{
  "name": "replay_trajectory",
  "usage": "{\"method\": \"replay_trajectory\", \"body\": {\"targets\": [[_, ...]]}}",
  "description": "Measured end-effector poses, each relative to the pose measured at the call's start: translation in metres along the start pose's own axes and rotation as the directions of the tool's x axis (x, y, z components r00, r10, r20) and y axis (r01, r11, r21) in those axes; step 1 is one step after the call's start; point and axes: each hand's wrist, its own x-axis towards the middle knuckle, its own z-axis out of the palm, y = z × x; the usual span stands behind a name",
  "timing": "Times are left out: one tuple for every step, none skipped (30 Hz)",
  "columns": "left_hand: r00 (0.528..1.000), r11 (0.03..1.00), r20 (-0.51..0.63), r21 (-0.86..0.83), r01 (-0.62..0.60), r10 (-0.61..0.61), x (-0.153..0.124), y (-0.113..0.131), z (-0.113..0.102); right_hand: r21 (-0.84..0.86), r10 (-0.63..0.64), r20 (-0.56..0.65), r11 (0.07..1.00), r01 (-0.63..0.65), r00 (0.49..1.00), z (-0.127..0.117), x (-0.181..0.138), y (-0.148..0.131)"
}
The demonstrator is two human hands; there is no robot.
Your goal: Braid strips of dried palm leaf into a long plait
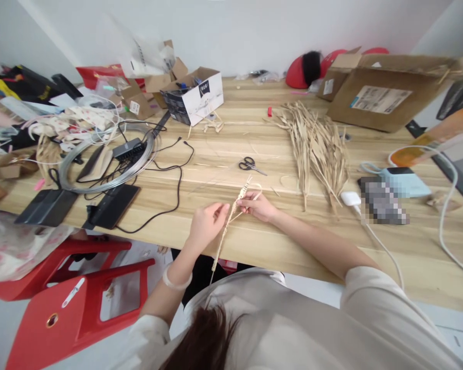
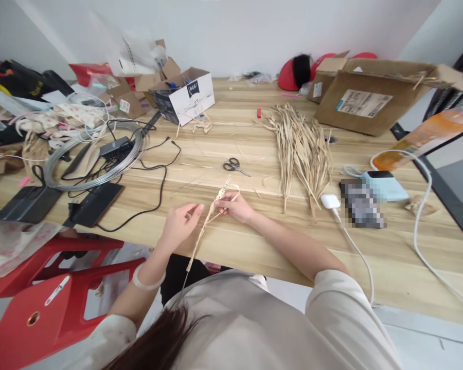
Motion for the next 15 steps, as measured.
{"method": "replay_trajectory", "body": {"targets": [[1.0, 0.998, 0.019, -0.067, -0.001, 0.002, 0.013, 0.002, 0.001, 0.005, 0.003, 0.006, 1.0, -0.003, 1.0, 0.0, 0.0, 0.0], [0.999, 0.989, 0.045, -0.148, 0.014, -0.008, 0.027, 0.003, 0.004, 0.01, 0.005, 0.013, 1.0, -0.005, 1.0, 0.0, 0.001, 0.0], [0.998, 0.977, 0.07, -0.213, 0.018, -0.003, 0.041, 0.004, 0.009, 0.011, 0.006, 0.022, 1.0, -0.006, 1.0, -0.001, 0.001, 0.001], [0.995, 0.963, 0.099, -0.268, 0.022, 0.005, 0.055, 0.005, 0.016, 0.009, 0.004, 0.03, 1.0, -0.004, 1.0, -0.001, 0.002, 0.002], [0.99, 0.951, 0.142, -0.307, 0.041, 0.003, 0.067, 0.005, 0.023, 0.003, 0.001, 0.039, 1.0, -0.001, 0.999, -0.002, 0.002, 0.002], [0.978, 0.934, 0.21, -0.35, 0.074, 0.001, 0.078, 0.005, 0.031, -0.005, -0.003, 0.05, 1.0, 0.003, 0.999, -0.002, 0.003, 0.003], [0.962, 0.908, 0.274, -0.405, 0.107, 0.009, 0.086, 0.004, 0.038, -0.01, -0.008, 0.058, 1.0, 0.009, 0.998, -0.003, 0.003, 0.003], [0.942, 0.872, 0.334, -0.465, 0.151, 0.016, 0.093, 0.002, 0.044, -0.012, -0.012, 0.063, 1.0, 0.013, 0.998, -0.004, 0.004, 0.003], [0.929, 0.825, 0.371, -0.526, 0.209, 0.001, 0.098, 0.0, 0.049, -0.008, -0.012, 0.067, 1.0, 0.013, 0.998, -0.004, 0.004, 0.003], [0.924, 0.765, 0.382, -0.585, 0.269, -0.033, 0.101, -0.002, 0.052, 0.004, -0.006, 0.068, 1.0, 0.005, 0.998, -0.005, 0.005, 0.003], [0.919, 0.697, 0.386, -0.638, 0.326, -0.077, 0.102, -0.005, 0.053, 0.02, 0.007, 0.067, 1.0, -0.009, 0.998, -0.005, 0.005, 0.003], [0.911, 0.636, 0.392, -0.673, 0.379, -0.128, 0.103, -0.008, 0.053, 0.039, 0.022, 0.064, 0.999, -0.025, 0.998, -0.006, 0.006, 0.003], [0.899, 0.583, 0.404, -0.696, 0.42, -0.166, 0.103, -0.011, 0.052, 0.059, 0.037, 0.057, 0.997, -0.041, 0.998, -0.006, 0.006, 0.002], [0.888, 0.538, 0.412, -0.711, 0.452, -0.202, 0.103, -0.015, 0.051, 0.081, 0.05, 0.049, 0.995, -0.054, 0.998, -0.006, 0.007, 0.001], [0.876, 0.504, 0.422, -0.718, 0.48, -0.233, 0.104, -0.018, 0.05, 0.105, 0.059, 0.037, 0.992, -0.063, 0.998, -0.006, 0.007, 0.001]]}}
